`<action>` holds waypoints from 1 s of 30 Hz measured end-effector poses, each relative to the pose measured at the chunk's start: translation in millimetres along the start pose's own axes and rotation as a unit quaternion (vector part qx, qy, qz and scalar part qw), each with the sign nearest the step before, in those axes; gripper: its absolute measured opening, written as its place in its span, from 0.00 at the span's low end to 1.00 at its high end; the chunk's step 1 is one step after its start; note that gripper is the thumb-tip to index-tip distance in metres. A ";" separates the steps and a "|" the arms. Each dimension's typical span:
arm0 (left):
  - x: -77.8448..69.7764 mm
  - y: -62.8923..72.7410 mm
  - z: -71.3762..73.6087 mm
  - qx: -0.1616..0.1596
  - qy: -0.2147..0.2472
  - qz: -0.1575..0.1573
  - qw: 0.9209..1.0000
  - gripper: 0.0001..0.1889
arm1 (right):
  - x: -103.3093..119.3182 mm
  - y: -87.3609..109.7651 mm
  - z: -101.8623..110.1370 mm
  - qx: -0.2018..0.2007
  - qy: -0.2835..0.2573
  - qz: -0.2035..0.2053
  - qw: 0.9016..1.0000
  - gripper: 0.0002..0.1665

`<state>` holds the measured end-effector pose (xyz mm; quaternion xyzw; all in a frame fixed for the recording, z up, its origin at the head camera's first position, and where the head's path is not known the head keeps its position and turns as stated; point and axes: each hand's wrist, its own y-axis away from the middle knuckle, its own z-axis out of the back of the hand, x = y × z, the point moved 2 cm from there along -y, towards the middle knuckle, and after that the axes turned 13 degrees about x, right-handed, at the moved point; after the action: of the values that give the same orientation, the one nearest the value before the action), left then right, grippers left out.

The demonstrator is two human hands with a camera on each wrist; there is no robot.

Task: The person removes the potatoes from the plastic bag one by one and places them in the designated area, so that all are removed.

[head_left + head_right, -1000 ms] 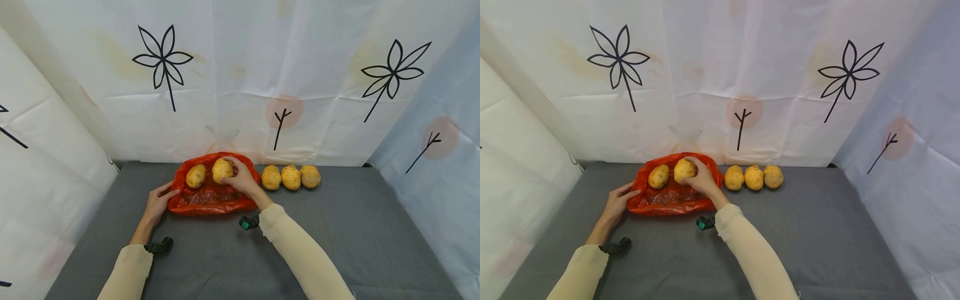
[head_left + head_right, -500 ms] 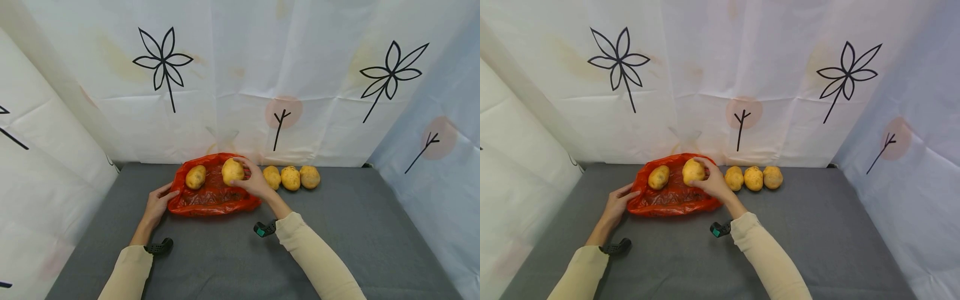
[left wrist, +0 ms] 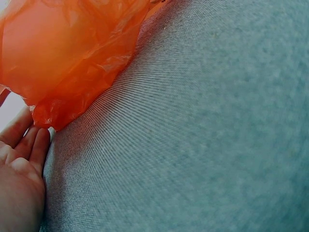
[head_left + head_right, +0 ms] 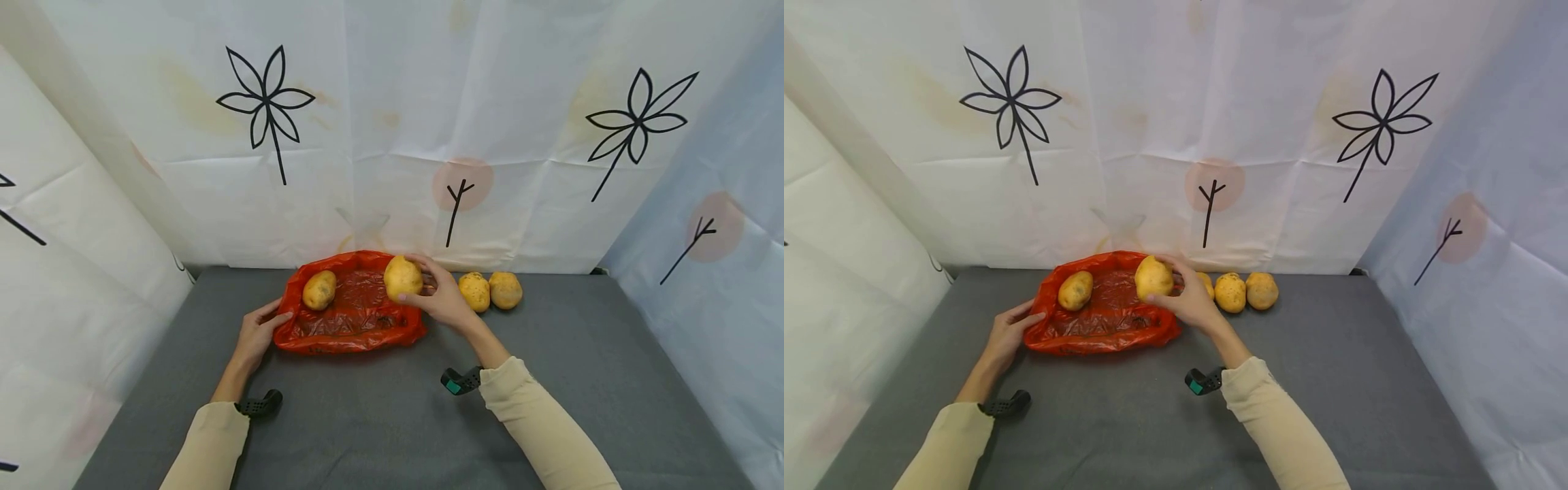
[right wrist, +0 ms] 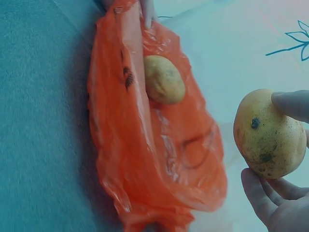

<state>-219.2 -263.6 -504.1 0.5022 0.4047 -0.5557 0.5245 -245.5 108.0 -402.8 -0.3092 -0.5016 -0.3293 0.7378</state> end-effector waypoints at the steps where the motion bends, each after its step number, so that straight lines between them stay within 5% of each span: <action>1: -0.4 0.3 0.0 0.000 0.001 0.000 1.000 0.28 | 0.5 2.1 2.4 -0.002 -0.002 0.000 1.000 0.43; 30: 3.1 -1.5 1.2 0.006 -0.005 -0.004 1.000 0.29 | -4.0 68.5 80.1 -0.058 0.058 -0.027 0.996 0.43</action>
<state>-220.6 -265.1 -507.1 0.5009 0.4011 -0.5624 0.5215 -235.0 212.2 -390.7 -0.3181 -0.4463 -0.3951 0.7372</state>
